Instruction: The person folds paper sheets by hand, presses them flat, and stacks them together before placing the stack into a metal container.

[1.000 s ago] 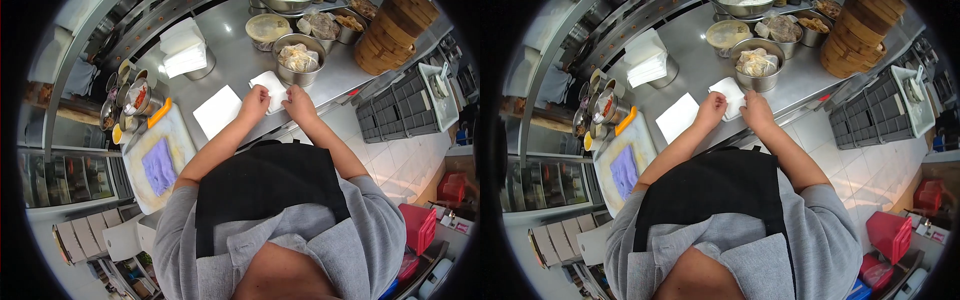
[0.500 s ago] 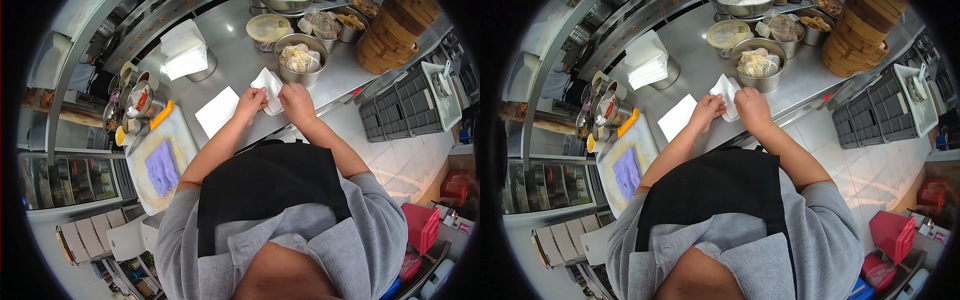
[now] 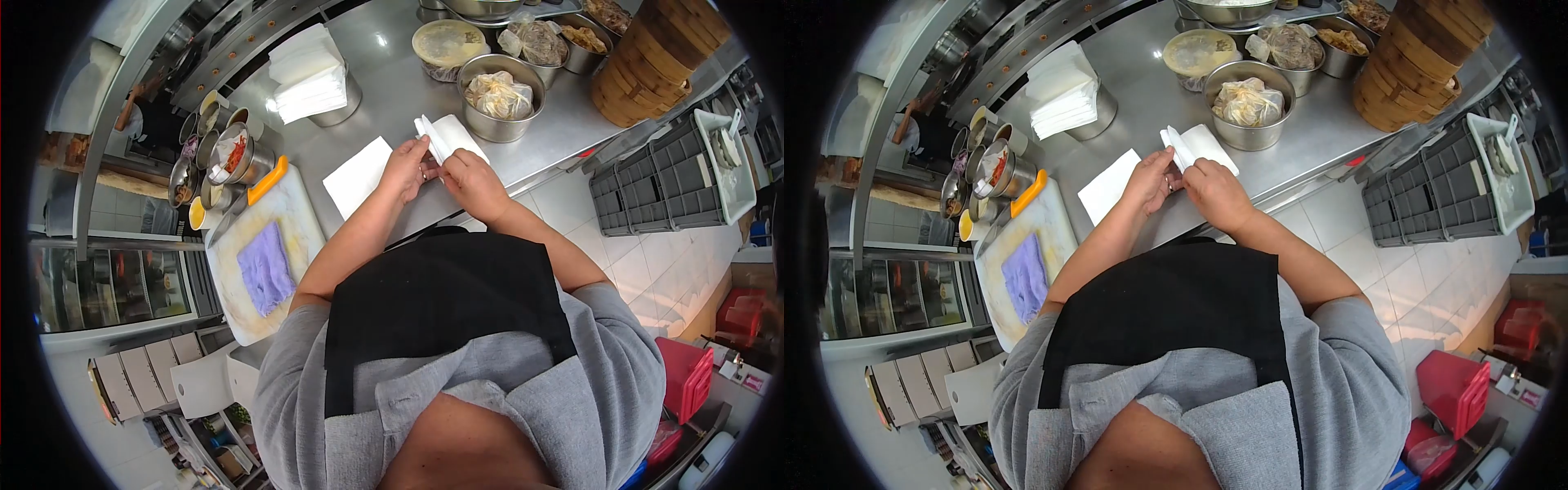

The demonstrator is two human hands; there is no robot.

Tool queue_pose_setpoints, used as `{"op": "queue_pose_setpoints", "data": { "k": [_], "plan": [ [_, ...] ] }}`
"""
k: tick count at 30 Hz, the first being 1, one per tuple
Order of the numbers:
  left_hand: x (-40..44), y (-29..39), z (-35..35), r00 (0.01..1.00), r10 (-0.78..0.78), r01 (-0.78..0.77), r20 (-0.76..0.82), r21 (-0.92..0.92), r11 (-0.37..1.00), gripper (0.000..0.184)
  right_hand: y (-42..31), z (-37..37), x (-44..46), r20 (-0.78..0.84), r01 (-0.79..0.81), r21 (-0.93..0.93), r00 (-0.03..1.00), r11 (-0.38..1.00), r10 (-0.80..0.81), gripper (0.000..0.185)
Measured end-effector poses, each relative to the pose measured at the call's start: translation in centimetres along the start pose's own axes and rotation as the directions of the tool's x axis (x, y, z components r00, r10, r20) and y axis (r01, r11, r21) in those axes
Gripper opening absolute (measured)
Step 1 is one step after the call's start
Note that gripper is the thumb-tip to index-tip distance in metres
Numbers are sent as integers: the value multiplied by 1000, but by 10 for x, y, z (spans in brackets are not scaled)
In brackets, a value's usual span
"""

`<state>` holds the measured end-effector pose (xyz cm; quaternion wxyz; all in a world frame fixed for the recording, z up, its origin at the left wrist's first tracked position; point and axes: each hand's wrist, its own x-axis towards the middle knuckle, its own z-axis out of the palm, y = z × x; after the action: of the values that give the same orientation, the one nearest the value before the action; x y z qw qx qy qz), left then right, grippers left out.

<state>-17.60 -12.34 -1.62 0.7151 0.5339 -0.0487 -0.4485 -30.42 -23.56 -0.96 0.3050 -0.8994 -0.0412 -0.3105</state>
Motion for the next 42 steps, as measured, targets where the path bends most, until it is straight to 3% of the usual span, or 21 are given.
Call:
{"op": "queue_pose_setpoints", "data": {
  "k": [3, 9, 12, 13, 15, 18, 19, 23, 27, 30, 31, 34, 38, 41, 42],
  "plan": [
    [6, -6, -5, 1000, 14, -13, -24, 7, 1000, 24, 2, 2, 0, 46, -47, -1, 998, 999, 47, 17],
    [8, 0, -20, 982, 179, -169, -62, 146, 975, 16, -12, -20, 9, -131, -42, -111, 991, 993, 27, 58],
    [-20, 27, 0, 970, 244, -242, -11, -158, 957, 17, 2, -16, 8, -194, -221, 55, 954, 974, 227, 64],
    [-30, 37, 5, 970, 241, -232, 20, -203, 951, 25, 5, -13, 9, -169, -296, 287, 921, 911, 352, 63],
    [-47, 50, 9, 966, 260, -250, 18, -210, 945, 30, 6, -8, 12, -27, -391, 682, 831, 618, 555, 63],
    [-60, 62, 2, 956, 294, -284, 19, -209, 936, 30, 4, -10, 19, 366, -554, 829, 643, 79, 673, 65],
    [-67, 67, 1, 953, 302, -293, 15, -203, 934, 26, 11, -3, 18, 382, -543, 839, 648, 48, 659, 43],
    [-74, 65, -44, 924, 379, -380, -47, -8, 925, 11, 16, 9, 36, 375, -547, 828, 702, 121, 606, 15],
    [-94, 62, -80, 886, 398, -383, -239, 105, 918, 9, 17, 34, 59, 406, -581, 764, 771, 281, 490, 22],
    [-108, 59, -88, 890, 351, -371, -290, -17, 928, 10, 0, 52, 69, 497, -676, 663, 719, 322, 487, 23],
    [-112, 59, -89, 897, 353, -377, -267, -43, 925, 11, -1, 60, 72, 577, -734, 613, 668, 291, 470, 29],
    [-131, 64, -80, 902, 357, -395, -244, -127, 910, 12, -22, 78, 73, 591, -748, 647, 615, 150, 521, 33],
    [-148, 72, -76, 887, 375, -427, -270, -170, 888, 14, -26, 89, 72, 725, -742, 662, 597, -108, 342, 46],
    [-150, 67, -89, 865, 377, -445, -331, -159, 882, 14, -34, 80, 79, 703, -728, 683, 629, -66, 331, 44],
    [-149, 64, -93, 856, 369, -447, -361, -160, 880, 13, -30, 82, 79, 647, -715, 696, 667, 72, 369, 43]
  ]
}}
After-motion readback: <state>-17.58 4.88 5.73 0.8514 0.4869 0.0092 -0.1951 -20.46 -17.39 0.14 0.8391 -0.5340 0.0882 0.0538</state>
